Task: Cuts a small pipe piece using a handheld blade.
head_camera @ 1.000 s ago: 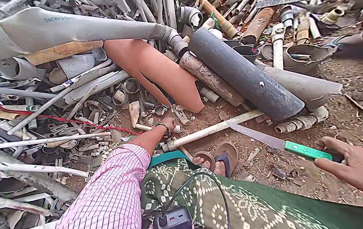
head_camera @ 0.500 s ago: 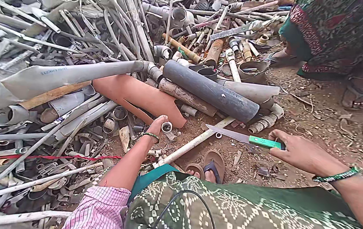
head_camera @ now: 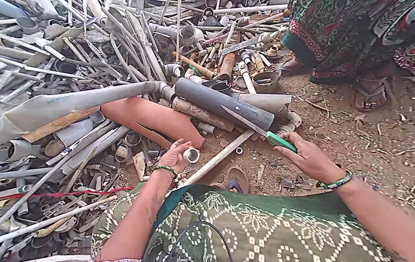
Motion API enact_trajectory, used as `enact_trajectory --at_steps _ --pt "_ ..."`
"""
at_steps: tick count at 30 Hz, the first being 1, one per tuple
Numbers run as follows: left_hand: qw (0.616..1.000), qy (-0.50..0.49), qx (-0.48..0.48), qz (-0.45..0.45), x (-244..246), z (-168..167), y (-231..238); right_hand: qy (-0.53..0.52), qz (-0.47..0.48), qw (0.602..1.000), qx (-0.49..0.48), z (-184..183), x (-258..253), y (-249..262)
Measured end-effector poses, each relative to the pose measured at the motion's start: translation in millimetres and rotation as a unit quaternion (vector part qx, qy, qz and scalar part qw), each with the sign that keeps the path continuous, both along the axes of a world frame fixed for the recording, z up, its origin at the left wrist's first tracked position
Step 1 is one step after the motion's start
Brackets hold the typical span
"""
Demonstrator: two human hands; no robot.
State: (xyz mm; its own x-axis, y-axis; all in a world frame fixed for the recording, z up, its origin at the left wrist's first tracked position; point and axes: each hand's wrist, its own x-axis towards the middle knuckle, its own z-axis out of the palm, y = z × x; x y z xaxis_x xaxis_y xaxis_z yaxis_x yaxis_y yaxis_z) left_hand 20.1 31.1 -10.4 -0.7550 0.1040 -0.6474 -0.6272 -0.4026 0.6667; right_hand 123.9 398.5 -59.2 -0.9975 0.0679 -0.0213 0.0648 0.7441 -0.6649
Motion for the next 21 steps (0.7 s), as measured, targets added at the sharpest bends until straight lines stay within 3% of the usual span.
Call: enact_trajectory --at_steps 5,9,14,18,21 --pt "0.994 -0.054 0.003 0.094 3.8 22.3 8.0 0.074 0.065 0.995 0.010 -4.9 2.6 -8.3" --pt "0.987 -0.091 -0.012 0.130 -1.3 -3.5 8.3 0.086 0.112 0.990 0.014 1.8 5.9 -18.6" --pt "0.995 -0.032 -0.051 0.084 -5.4 -25.8 10.5 0.148 0.146 0.978 0.032 8.8 8.1 -33.4" --pt "0.991 0.057 -0.117 0.012 -11.0 -46.6 7.0 0.185 0.158 0.966 0.091 10.0 8.6 -38.7" --pt "0.989 0.064 -0.135 -0.002 -14.9 -51.7 6.1 0.215 0.187 0.948 0.140 8.7 5.8 -37.6"
